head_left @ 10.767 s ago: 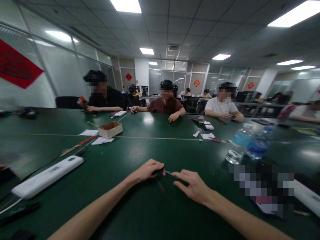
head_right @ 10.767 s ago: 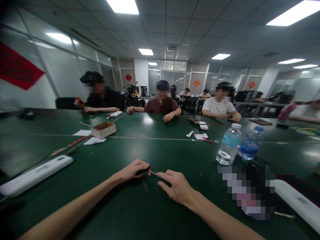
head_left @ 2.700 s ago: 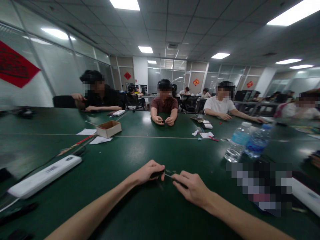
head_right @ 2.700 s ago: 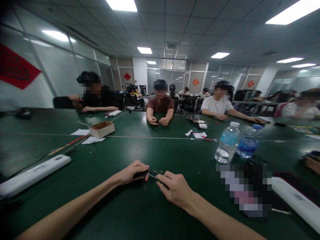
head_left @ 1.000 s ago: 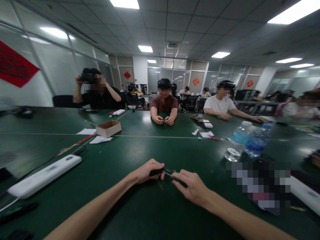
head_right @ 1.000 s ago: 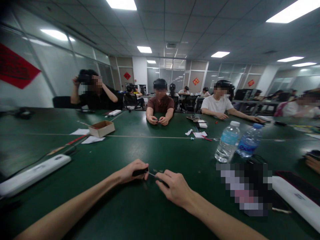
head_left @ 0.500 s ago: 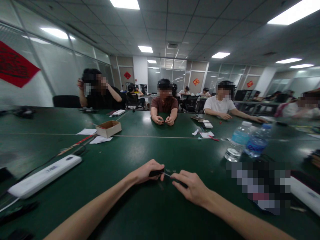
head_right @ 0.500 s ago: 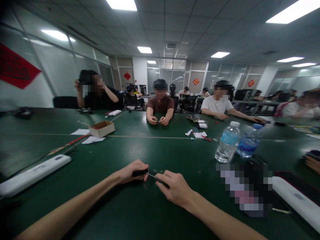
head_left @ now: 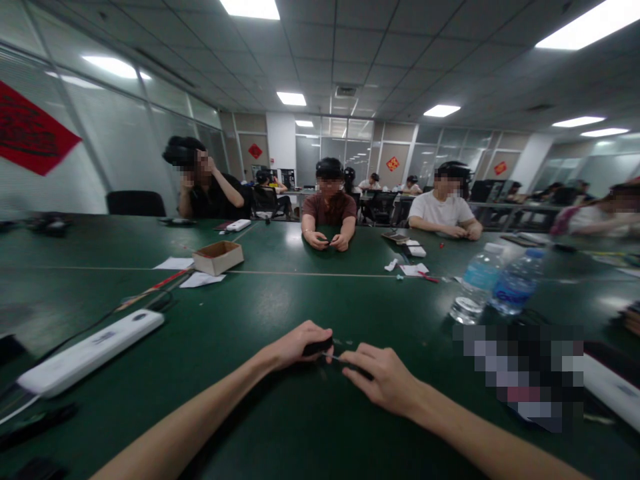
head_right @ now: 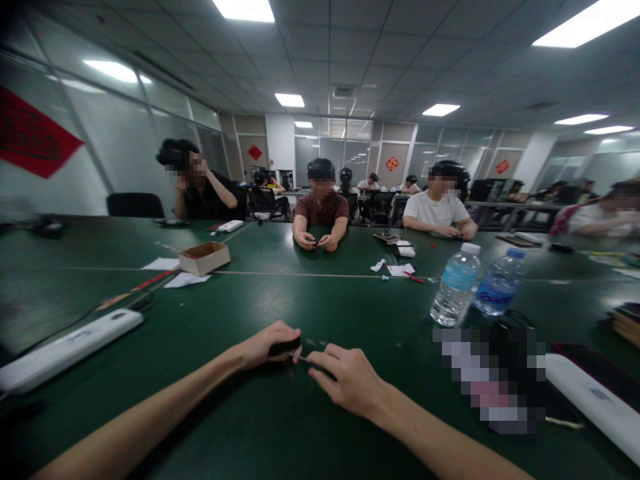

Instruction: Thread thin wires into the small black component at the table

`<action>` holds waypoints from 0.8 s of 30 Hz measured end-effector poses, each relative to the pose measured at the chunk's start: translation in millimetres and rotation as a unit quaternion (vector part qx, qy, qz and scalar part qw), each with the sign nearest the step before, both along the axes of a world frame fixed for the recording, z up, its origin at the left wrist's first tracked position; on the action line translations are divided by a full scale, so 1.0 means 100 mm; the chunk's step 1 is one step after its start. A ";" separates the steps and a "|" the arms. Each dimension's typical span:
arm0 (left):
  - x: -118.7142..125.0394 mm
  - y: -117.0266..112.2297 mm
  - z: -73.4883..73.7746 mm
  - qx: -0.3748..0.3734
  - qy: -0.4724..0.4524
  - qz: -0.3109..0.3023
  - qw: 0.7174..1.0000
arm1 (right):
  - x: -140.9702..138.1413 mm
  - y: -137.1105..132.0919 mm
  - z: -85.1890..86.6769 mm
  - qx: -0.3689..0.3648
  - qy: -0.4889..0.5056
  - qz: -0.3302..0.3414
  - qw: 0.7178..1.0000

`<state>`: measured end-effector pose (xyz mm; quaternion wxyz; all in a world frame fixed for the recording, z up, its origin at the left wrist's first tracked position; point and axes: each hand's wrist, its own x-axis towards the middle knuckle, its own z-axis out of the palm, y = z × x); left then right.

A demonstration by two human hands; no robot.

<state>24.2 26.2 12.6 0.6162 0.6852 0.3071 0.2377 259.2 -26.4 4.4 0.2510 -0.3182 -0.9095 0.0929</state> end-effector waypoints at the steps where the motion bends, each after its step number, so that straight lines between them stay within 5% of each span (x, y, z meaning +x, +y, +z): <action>1: 0.01 0.00 -0.02 0.000 -0.005 0.009 1.000 | 0.00 0.00 0.00 0.001 0.003 -0.011 1.000; 11: 0.05 0.05 -0.13 -0.011 -0.066 0.059 0.996 | -0.03 0.03 -0.02 0.013 0.047 -0.100 0.994; 24: 0.06 0.06 -0.17 -0.008 -0.070 0.073 0.995 | -0.03 0.04 -0.04 0.011 0.048 -0.110 0.993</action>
